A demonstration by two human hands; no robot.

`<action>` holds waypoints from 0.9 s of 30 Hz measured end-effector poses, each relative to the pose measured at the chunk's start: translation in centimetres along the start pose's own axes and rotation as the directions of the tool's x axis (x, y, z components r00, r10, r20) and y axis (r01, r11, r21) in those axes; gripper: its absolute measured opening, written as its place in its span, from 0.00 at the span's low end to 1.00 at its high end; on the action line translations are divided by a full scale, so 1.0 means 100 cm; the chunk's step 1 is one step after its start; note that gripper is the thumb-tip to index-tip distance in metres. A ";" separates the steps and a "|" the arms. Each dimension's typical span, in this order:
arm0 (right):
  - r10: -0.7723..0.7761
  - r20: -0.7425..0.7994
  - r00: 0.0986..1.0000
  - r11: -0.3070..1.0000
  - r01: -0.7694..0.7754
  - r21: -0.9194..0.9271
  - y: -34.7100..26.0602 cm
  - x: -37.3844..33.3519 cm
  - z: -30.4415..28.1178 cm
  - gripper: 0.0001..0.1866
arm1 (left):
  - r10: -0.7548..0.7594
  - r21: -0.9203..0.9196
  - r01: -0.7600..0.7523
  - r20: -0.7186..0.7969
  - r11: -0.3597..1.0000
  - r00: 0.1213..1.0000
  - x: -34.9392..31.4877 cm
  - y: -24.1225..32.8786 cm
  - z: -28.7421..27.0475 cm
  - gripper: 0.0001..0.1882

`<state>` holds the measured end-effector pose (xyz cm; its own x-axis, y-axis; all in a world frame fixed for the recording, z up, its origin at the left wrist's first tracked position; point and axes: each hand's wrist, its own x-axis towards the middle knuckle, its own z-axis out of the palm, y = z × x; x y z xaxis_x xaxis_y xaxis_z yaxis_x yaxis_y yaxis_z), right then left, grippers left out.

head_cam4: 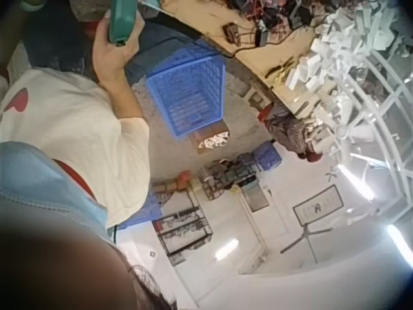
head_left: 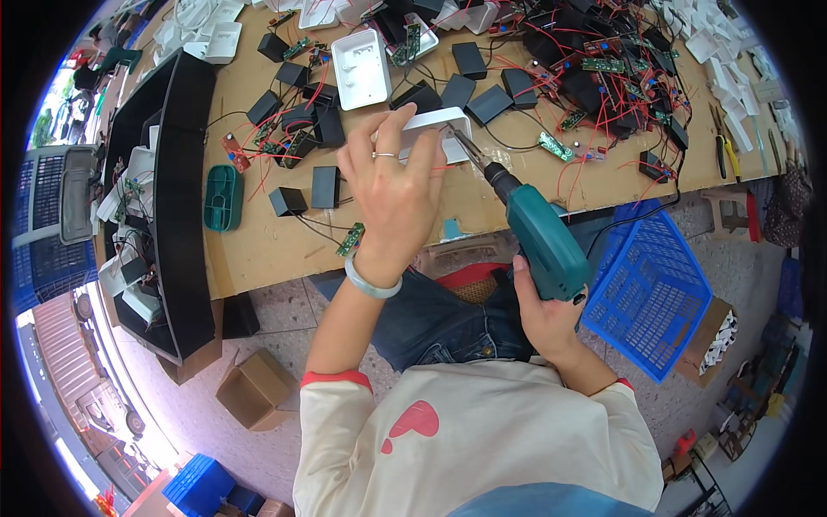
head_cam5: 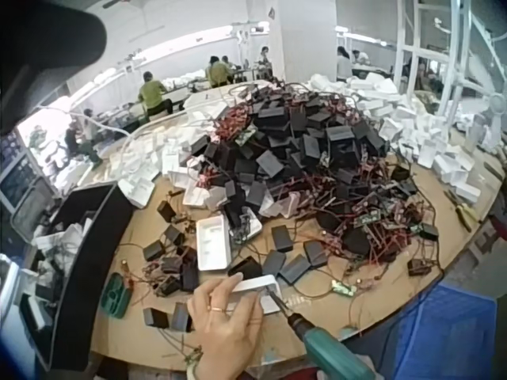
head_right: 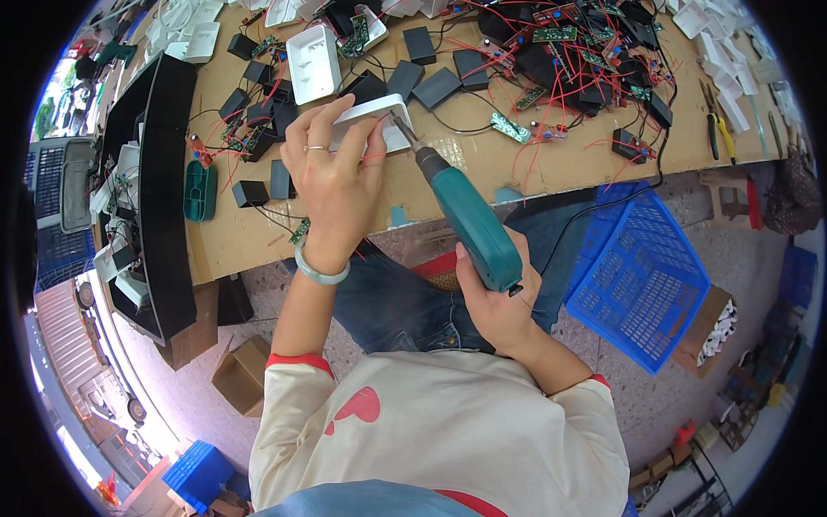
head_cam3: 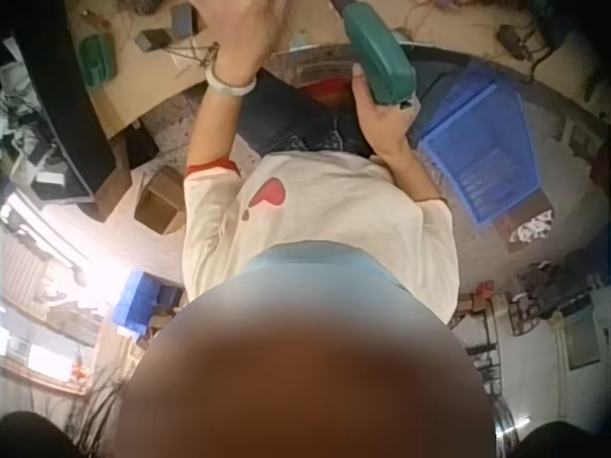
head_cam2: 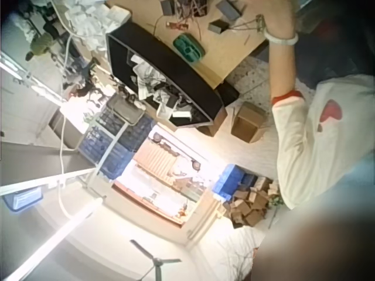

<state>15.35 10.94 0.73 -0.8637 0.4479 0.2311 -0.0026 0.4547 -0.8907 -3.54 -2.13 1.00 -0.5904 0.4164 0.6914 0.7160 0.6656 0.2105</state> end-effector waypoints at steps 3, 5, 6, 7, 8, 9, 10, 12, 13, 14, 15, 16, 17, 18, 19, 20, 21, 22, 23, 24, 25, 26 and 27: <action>-0.018 -0.006 1.000 1.000 0.018 -0.003 0.001 0.000 0.002 0.18 | -0.009 -0.008 0.009 -0.009 1.000 1.000 0.000 -0.001 0.001 0.07; -0.024 -0.024 0.999 1.000 0.025 0.006 0.001 0.000 0.002 0.17 | -0.011 -0.004 0.011 -0.012 1.000 1.000 0.000 -0.001 0.001 0.07; -0.025 -0.024 0.999 1.000 0.025 0.007 0.000 0.000 0.002 0.17 | -0.014 0.002 0.014 -0.015 1.000 1.000 0.000 -0.001 0.000 0.07; -0.026 -0.024 0.999 1.000 0.026 0.008 0.000 0.001 0.002 0.17 | -0.014 0.002 0.014 -0.015 1.000 1.000 0.000 -0.001 0.000 0.07; -0.026 -0.023 0.999 1.000 0.026 0.008 0.001 0.001 0.002 0.17 | -0.013 0.003 0.013 -0.011 1.000 1.000 0.000 -0.001 0.000 0.07; -0.026 -0.018 1.000 1.000 0.026 0.005 0.001 0.001 0.002 0.17 | -0.010 0.003 0.010 -0.007 1.000 1.000 0.000 -0.001 0.001 0.07; -0.026 -0.012 1.000 1.000 0.026 0.002 0.002 0.002 0.002 0.17 | -0.010 0.003 0.010 -0.008 1.000 1.000 0.000 -0.001 0.001 0.07; -0.021 -0.015 1.000 1.000 0.021 0.014 0.003 0.001 0.003 0.17 | -0.005 0.006 0.005 0.000 1.000 1.000 0.000 0.000 0.001 0.07; -0.015 -0.017 1.000 1.000 0.015 0.027 0.004 0.000 0.003 0.18 | -0.004 0.006 0.004 0.000 1.000 1.000 0.000 0.000 0.001 0.07; -0.015 -0.017 1.000 1.000 0.015 0.027 0.004 0.000 0.004 0.18 | -0.005 0.007 0.005 0.001 1.000 1.000 0.001 0.000 0.001 0.07; -0.004 -0.016 1.000 0.999 0.004 0.035 0.005 0.000 0.004 0.17 | -0.006 0.007 0.006 0.002 1.000 1.000 0.001 0.000 0.001 0.07; 0.008 -0.015 1.000 0.999 -0.007 0.043 0.005 0.000 0.005 0.17 | -0.005 0.007 0.005 0.002 1.000 1.000 0.001 0.000 0.000 0.07; 0.008 -0.016 1.000 0.999 -0.007 0.043 0.005 0.000 0.004 0.17 | -0.008 0.004 0.008 0.008 1.000 1.000 0.001 0.000 0.000 0.07; -0.002 0.007 1.000 0.999 0.002 0.043 0.005 0.000 0.002 0.17 | -0.011 0.003 0.011 0.014 1.000 1.000 0.001 0.001 0.000 0.07; -0.012 0.030 0.999 0.999 0.010 0.043 0.005 0.000 0.001 0.17 | -0.011 0.003 0.011 0.013 1.000 1.000 0.001 0.000 0.000 0.07; -0.012 0.031 0.999 0.999 0.011 0.043 0.005 0.000 0.002 0.17 | -0.011 0.007 0.010 0.012 1.000 1.000 0.000 0.000 0.000 0.07; -0.018 0.034 0.999 0.999 0.017 0.038 0.005 0.000 0.002 0.17 | -0.010 0.010 0.010 0.010 1.000 1.000 0.000 0.000 0.001 0.06; -0.023 0.038 0.999 0.999 0.022 0.033 0.005 0.000 0.002 0.18 | -0.010 0.010 0.010 0.009 1.000 1.000 0.000 0.000 0.001 0.06; -0.024 0.038 0.999 0.999 0.023 0.033 0.005 0.000 0.002 0.18 | -0.010 0.008 0.010 0.010 1.000 1.000 0.000 0.000 0.001 0.06; -0.015 0.036 0.999 0.999 0.014 0.033 0.006 -0.001 0.002 0.18 | -0.010 0.006 0.010 0.011 1.000 1.000 0.000 0.000 0.001 0.06; -0.007 0.033 0.999 0.999 0.005 0.033 0.007 -0.001 0.002 0.19 | -0.010 0.006 0.010 0.011 1.000 1.000 0.000 0.000 0.001 0.06; -0.007 0.033 0.999 0.999 0.006 0.032 0.006 -0.001 0.002 0.19 | -0.012 0.004 0.012 0.016 1.000 1.000 0.000 0.000 0.001 0.07; -0.025 0.035 0.999 0.999 0.024 0.028 0.005 0.000 0.001 0.19 | -0.013 0.002 0.012 0.022 1.000 1.000 0.000 0.000 0.001 0.07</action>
<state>15.30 11.06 0.25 -0.8803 0.4094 0.2397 -0.0374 0.4439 -0.8953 -3.54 -2.10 0.93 -0.6075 0.4218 0.6730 0.7078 0.6720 0.2178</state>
